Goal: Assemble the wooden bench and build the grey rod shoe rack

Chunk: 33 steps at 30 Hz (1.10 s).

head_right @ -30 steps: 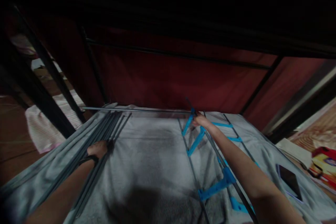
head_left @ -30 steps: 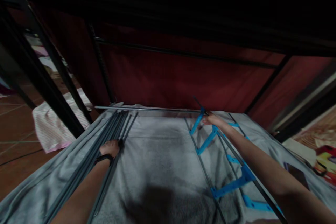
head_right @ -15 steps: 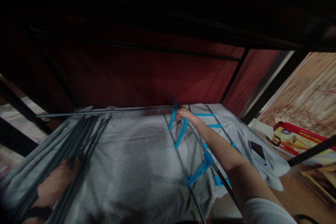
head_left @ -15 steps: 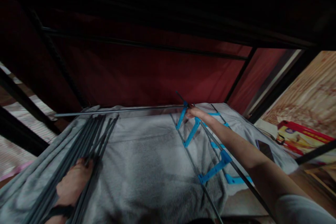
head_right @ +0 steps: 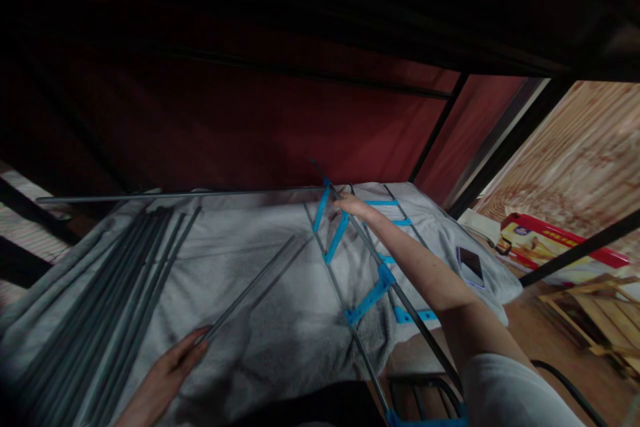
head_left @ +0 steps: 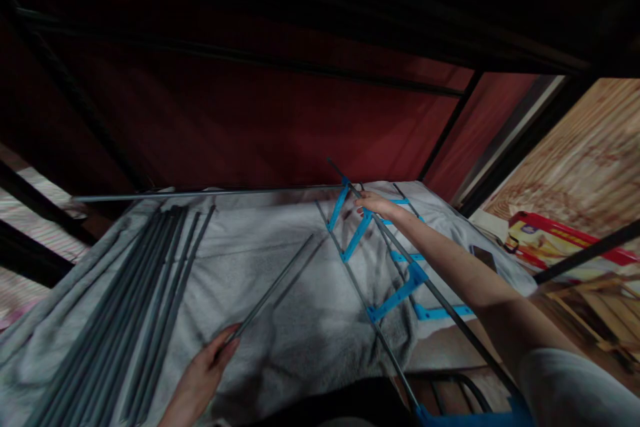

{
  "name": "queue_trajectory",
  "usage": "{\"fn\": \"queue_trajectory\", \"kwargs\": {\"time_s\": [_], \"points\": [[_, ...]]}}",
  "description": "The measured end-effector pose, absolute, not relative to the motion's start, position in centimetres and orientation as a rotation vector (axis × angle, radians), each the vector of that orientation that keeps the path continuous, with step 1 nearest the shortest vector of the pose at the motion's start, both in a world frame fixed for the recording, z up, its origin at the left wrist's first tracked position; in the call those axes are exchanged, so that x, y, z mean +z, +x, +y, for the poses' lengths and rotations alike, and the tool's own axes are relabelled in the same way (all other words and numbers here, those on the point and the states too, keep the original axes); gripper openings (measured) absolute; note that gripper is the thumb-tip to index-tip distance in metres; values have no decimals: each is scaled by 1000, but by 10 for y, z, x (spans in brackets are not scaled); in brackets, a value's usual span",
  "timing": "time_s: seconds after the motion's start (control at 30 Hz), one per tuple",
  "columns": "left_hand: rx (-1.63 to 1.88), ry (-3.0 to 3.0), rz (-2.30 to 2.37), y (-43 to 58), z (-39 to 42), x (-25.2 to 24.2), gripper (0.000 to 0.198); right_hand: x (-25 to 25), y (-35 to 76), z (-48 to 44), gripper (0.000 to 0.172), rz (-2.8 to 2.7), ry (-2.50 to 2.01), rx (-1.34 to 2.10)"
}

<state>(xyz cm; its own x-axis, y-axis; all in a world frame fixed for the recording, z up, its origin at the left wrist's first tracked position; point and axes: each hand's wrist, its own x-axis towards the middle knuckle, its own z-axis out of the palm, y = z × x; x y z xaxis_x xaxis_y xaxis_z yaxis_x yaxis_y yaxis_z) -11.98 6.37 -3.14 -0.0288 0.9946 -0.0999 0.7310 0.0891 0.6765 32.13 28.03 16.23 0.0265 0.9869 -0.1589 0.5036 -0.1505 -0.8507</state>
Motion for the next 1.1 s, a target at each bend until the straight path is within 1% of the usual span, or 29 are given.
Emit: {"fn": "queue_trajectory", "kwargs": {"time_s": [0.13,0.23,0.33,0.47,0.6,0.67,0.77,0.93,1.1], "points": [[403,1779,1648,-83,64,-31,43,158,329,265,31,-1524,-1649,972],[326,1847,1587,-69,57,-31,43,156,338,251,34,-1593,-1608,922],[247,1867,1522,-63,48,-33,45,156,347,231,35,-1657,-1663,874],[209,1913,1495,-70,40,-42,46,155,350,193,22,-1612,-1761,1003],[266,1975,1460,-78,28,-49,45,156,354,166,12,-1402,-1703,1170],[297,2007,1424,-75,20,-48,44,159,357,167,11,-1362,-1647,1164],[300,2079,1397,-66,10,-39,42,166,360,183,17,-1344,-1567,1127],[178,2258,1432,-53,4,-27,43,173,353,220,26,-1314,-1571,1061],[13,2419,1415,-43,-1,-33,49,171,349,238,19,-1383,-1613,1015]]}}
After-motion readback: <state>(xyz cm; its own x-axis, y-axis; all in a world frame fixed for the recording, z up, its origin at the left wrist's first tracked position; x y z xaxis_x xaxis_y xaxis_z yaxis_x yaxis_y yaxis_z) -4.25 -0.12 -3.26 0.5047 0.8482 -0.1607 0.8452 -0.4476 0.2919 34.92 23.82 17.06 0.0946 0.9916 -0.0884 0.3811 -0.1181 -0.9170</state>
